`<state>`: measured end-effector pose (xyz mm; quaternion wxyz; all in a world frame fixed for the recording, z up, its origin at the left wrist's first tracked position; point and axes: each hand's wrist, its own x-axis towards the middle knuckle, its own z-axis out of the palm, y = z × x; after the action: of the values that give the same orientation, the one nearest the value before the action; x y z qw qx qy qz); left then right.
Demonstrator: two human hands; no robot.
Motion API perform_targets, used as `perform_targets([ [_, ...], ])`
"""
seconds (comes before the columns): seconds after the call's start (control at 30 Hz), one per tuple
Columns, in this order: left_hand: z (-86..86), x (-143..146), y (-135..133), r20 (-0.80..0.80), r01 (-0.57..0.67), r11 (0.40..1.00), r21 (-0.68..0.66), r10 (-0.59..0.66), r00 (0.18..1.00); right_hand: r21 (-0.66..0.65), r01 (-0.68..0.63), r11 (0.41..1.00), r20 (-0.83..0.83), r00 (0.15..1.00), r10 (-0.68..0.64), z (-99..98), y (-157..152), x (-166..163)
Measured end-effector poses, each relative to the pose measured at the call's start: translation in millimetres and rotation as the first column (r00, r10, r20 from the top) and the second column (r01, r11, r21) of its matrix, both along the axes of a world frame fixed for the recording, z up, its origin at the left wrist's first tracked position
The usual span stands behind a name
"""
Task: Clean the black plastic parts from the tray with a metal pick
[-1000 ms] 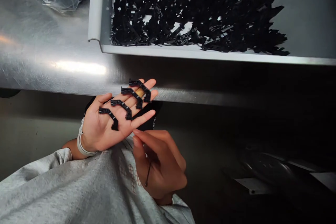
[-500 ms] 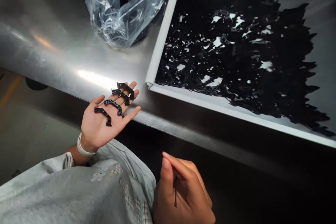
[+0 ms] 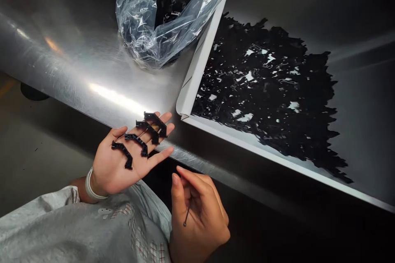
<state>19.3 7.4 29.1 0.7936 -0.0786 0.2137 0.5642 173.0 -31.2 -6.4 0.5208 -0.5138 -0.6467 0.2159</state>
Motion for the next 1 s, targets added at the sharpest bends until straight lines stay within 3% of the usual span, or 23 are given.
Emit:
perform_targets([
  [0.27,-7.3,7,-15,-0.002,0.013,1.000,-0.013,-0.013,1.000,-0.102,-0.033,0.994,-0.030,0.999,0.030,10.2,22,-23],
  [0.5,-9.9,10,-16,0.023,0.072,0.996,-0.045,-0.071,0.997,-0.065,-0.020,0.998,0.052,0.998,0.023,11.7,28,-26],
  [1.0,-9.1,15,-8,-0.002,0.083,0.995,-0.063,-0.083,0.997,-0.116,-0.015,0.993,0.123,0.992,0.029,8.1,27,-21],
])
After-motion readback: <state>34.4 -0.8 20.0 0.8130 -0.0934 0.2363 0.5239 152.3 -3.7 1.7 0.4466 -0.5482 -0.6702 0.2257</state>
